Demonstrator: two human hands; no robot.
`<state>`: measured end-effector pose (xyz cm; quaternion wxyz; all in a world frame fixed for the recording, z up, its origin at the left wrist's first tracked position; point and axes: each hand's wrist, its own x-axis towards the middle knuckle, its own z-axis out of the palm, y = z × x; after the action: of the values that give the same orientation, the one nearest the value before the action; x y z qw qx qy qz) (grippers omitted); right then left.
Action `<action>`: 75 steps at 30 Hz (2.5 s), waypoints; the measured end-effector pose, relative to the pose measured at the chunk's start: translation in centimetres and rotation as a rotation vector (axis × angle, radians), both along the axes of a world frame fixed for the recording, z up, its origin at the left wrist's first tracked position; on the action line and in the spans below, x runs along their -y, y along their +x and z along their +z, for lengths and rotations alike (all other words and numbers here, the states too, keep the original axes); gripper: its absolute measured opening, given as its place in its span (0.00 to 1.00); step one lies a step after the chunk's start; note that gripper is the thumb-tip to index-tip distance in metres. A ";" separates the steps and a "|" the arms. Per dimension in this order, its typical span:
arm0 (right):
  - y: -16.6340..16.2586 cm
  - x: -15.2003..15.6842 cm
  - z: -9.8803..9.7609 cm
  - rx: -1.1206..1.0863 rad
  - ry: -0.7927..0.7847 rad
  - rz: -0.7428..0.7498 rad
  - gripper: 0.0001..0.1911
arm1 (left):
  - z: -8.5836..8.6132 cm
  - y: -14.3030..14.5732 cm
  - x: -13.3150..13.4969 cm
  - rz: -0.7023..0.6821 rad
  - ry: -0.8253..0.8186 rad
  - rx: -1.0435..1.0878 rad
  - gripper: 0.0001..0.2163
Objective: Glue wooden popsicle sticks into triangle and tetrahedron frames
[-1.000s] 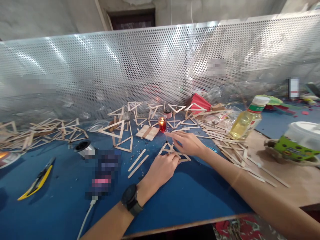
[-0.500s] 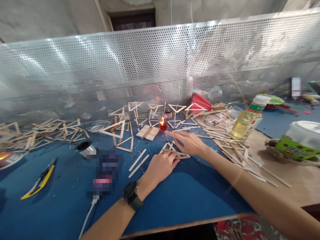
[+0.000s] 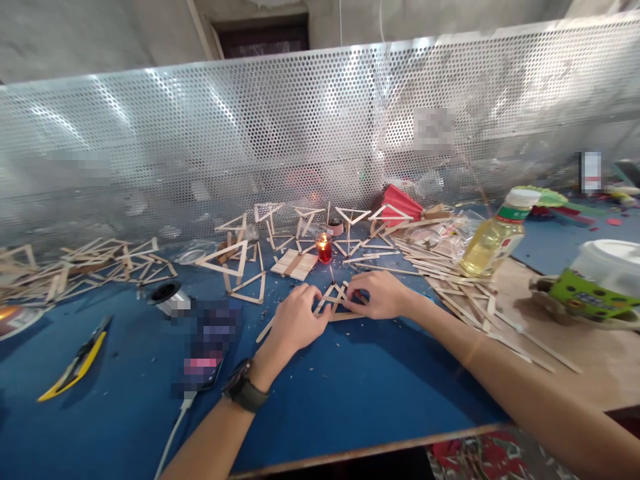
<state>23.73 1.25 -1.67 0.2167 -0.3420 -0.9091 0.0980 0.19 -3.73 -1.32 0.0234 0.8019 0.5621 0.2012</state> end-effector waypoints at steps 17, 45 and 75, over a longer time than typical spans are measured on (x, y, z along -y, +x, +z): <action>-0.7 0.2 -0.3 -0.222 -0.243 0.031 0.13 | -0.5 -0.1 -0.8 -0.096 -0.159 0.333 0.15; -1.8 -0.4 -0.5 -0.054 0.429 -0.067 0.25 | -1.0 0.0 -1.5 -0.049 -0.241 0.516 0.19; -1.7 -0.4 -1.0 -0.126 0.405 -0.017 0.24 | -1.4 0.3 -1.5 -0.060 -0.198 0.384 0.16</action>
<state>22.03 1.61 -2.69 0.3380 -0.2921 -0.8921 -0.0674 0.51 -2.28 -2.68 0.2145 0.7589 0.5403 0.2934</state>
